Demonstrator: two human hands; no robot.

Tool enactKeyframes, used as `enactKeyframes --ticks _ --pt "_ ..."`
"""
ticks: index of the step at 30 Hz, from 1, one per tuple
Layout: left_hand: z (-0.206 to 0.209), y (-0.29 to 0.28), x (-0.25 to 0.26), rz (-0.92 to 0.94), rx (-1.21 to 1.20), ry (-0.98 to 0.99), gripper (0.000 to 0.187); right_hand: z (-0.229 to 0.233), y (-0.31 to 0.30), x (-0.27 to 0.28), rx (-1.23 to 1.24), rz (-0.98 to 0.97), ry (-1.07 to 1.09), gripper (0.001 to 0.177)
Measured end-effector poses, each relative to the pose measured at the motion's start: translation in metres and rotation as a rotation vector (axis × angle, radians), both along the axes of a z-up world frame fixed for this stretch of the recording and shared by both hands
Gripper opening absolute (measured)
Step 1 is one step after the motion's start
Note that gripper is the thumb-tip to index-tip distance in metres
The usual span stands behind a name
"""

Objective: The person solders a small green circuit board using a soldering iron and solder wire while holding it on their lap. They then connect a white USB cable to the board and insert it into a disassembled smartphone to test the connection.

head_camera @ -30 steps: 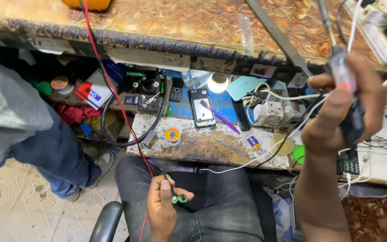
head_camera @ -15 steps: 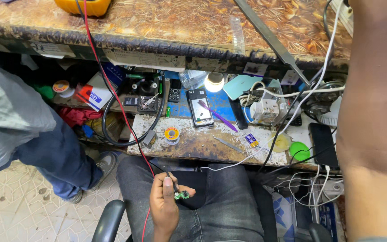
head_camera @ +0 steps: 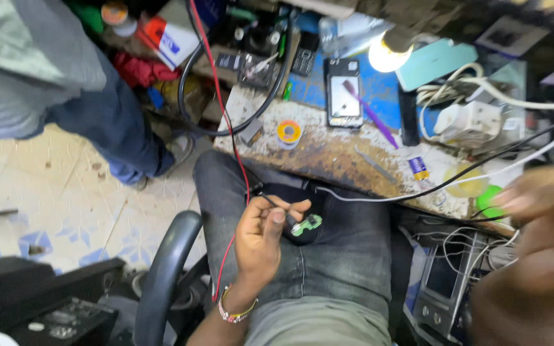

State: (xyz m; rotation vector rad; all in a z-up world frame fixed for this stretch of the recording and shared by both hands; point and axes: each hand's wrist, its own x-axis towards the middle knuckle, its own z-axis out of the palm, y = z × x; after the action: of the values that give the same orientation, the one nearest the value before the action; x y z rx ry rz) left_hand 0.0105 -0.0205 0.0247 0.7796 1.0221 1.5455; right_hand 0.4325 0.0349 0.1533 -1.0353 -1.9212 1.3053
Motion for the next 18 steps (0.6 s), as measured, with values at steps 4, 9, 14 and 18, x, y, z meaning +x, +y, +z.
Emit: enactKeyframes --ticks 4,9,14,18 --pt "0.012 -0.007 0.006 -0.088 0.090 -0.037 0.029 -0.052 -0.043 -0.214 0.549 -0.154 -0.297 0.088" --pt "0.023 -0.011 0.010 -0.112 0.117 0.000 0.020 -0.088 -0.057 -0.249 0.370 -0.334 -0.183 0.077" --pt "0.025 -0.008 0.014 -0.093 0.139 0.115 0.017 -0.091 -0.055 -0.248 0.458 -0.433 -0.168 0.052" --pt "0.026 -0.009 0.015 -0.100 0.104 0.191 0.024 -0.097 -0.059 -0.245 0.343 -0.442 -0.144 0.049"
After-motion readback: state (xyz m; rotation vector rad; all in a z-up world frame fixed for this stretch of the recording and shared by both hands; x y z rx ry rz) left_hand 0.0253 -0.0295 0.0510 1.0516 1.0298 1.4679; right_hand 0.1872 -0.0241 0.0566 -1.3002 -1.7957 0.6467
